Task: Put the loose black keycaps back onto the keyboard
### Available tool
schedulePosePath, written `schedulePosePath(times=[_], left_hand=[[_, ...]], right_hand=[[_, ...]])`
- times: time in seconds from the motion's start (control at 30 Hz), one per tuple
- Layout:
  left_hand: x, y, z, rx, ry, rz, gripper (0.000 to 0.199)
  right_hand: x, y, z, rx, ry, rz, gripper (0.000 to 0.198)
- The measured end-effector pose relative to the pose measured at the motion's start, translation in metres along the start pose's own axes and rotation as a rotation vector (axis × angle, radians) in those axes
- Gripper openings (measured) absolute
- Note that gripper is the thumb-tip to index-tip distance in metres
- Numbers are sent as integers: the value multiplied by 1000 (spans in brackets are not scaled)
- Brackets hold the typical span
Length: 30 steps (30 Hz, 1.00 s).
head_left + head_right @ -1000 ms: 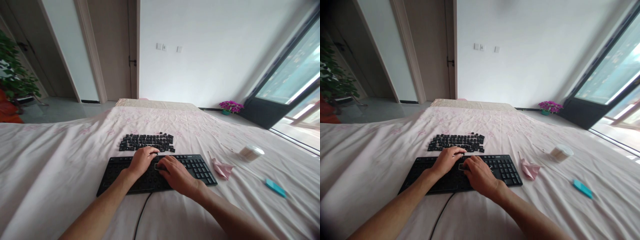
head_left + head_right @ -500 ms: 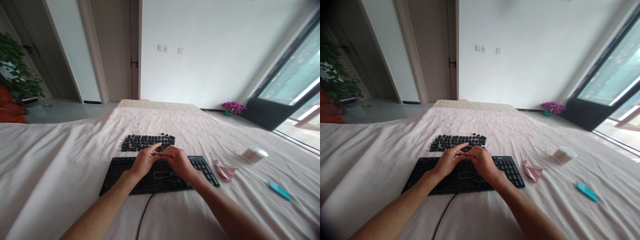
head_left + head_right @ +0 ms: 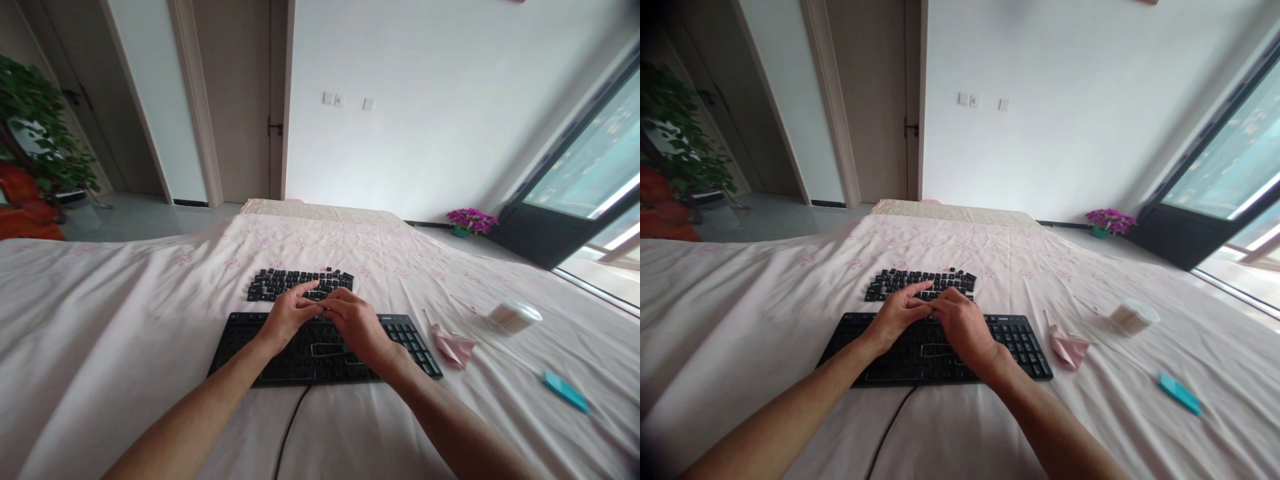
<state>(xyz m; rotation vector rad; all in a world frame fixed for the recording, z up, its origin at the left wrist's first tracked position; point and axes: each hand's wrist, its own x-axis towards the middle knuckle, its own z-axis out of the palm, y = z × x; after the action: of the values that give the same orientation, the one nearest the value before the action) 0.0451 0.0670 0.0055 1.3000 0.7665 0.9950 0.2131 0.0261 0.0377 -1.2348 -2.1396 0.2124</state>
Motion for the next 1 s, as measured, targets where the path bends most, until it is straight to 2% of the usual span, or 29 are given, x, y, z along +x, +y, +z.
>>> schedulePosePath(times=[0.13, 0.3, 0.4, 0.5, 0.57, 0.63, 0.73, 0.8, 0.87, 1.0], left_hand=[[-5, -1, -2, -141, -32, -81, 80], [-11, 2, -6, -312, -74, -170, 72], [-14, 8, -9, -319, -107, -208, 66], [-16, 14, -18, -187, -96, -183, 61], [-17, 17, -31, -41, -33, -95, 54], [-17, 17, -50, 175, 100, 36, 48], [-20, 11, -83, 497, 310, 179, 36], [-23, 5, -105, 617, 409, 191, 34], [-25, -2, -122, 667, 455, 178, 36], [-26, -15, -138, 665, 434, 115, 40]], right_hand=[[0, 0, 1, -34, -10, -9, 23], [-3, -2, 1, -95, 2, 1, 24], [-3, -1, 1, -62, 9, 8, 23], [-2, 11, 2, 4, 54, 80, 17], [-2, 24, 3, 15, 48, 159, 14], [-3, 38, 4, 8, 0, 217, 12], [-5, 51, 8, 5, -66, 220, 12], [-5, 54, 11, -1, -78, 197, 12], [-5, 54, 13, -16, -82, 179, 13], [-3, 51, 13, -48, -93, 157, 13]])
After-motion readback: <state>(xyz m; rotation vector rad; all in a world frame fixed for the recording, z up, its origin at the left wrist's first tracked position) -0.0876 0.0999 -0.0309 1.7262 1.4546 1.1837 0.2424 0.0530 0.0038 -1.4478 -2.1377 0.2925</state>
